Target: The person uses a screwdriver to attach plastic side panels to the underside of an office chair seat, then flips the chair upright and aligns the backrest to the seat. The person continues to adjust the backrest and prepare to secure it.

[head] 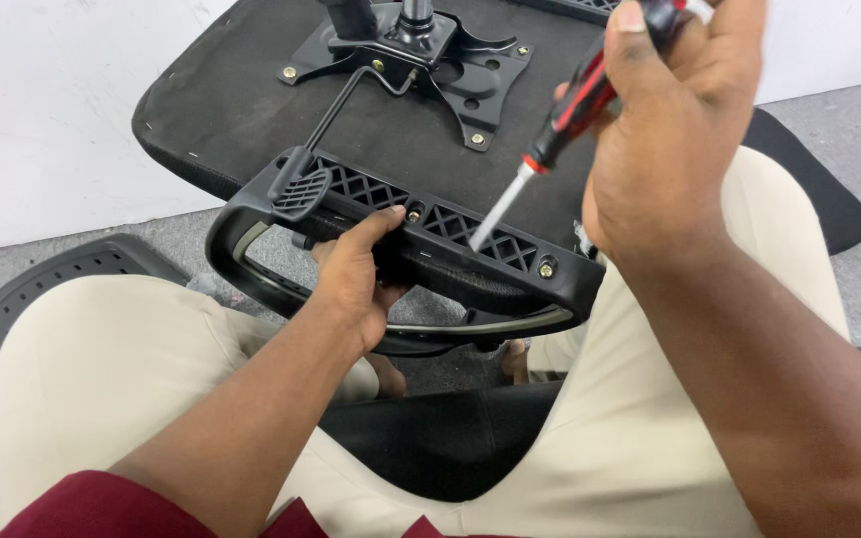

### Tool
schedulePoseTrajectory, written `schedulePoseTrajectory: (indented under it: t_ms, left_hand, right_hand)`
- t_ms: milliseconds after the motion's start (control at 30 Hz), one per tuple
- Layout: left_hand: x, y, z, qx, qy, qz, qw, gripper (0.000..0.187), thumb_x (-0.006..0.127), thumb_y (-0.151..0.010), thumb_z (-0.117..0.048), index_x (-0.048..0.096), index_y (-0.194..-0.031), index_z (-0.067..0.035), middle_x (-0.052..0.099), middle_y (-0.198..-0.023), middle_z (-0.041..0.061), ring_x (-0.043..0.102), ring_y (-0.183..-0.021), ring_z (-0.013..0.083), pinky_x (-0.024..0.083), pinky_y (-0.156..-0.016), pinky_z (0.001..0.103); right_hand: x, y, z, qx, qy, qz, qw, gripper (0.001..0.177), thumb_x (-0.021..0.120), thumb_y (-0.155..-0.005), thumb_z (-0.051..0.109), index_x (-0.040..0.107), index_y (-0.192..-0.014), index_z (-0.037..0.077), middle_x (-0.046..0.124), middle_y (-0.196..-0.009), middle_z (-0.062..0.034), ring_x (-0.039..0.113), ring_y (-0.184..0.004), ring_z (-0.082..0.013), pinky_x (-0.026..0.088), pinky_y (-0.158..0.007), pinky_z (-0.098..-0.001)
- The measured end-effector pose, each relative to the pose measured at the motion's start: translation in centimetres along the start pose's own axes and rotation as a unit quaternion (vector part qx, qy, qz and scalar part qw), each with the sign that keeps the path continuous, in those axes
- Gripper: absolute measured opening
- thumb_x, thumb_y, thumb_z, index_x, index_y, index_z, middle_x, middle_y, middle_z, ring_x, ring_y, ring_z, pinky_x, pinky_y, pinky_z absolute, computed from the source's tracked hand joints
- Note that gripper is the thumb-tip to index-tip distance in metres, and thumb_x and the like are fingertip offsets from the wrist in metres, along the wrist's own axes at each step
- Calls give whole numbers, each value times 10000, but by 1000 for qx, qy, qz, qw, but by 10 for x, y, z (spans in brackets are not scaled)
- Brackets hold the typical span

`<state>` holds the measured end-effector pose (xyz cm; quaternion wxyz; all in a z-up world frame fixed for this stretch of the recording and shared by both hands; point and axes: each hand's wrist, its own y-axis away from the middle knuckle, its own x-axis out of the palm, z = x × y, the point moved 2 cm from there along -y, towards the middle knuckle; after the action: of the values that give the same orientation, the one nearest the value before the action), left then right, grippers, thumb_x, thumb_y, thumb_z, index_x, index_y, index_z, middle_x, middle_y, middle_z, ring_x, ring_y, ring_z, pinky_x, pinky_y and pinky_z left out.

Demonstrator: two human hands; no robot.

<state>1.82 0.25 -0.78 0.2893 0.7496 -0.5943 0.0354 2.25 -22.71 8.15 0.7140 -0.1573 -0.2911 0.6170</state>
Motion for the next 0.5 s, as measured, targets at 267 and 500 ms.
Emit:
schedulePoseTrajectory:
  t_ms: [267, 500]
  left_hand:
    - [6, 12, -4, -5, 9, 19, 1000, 556, 729, -805, -305, 481, -1266, -120, 628, -1151, 84, 639, -1115, 253, 522, -1030, 505]
    - [10, 2, 1, -38, 38, 96, 994, 619, 714, -851, -346, 502, -1347, -43, 618, -1282, 113, 610, -1220, 258, 518, -1062, 446]
  right_hand:
    - [43, 22, 10, 339, 382, 143, 848, 460, 692, -912, 272, 551, -1322, 118, 636, -1116, -153, 602, -770, -214, 539, -623, -360]
    - [50, 36, 11, 280, 632, 269, 671, 856, 918, -713, 341, 490, -1447, 238, 515, -1369, -140, 606, -1204, -369, 518, -1005, -451]
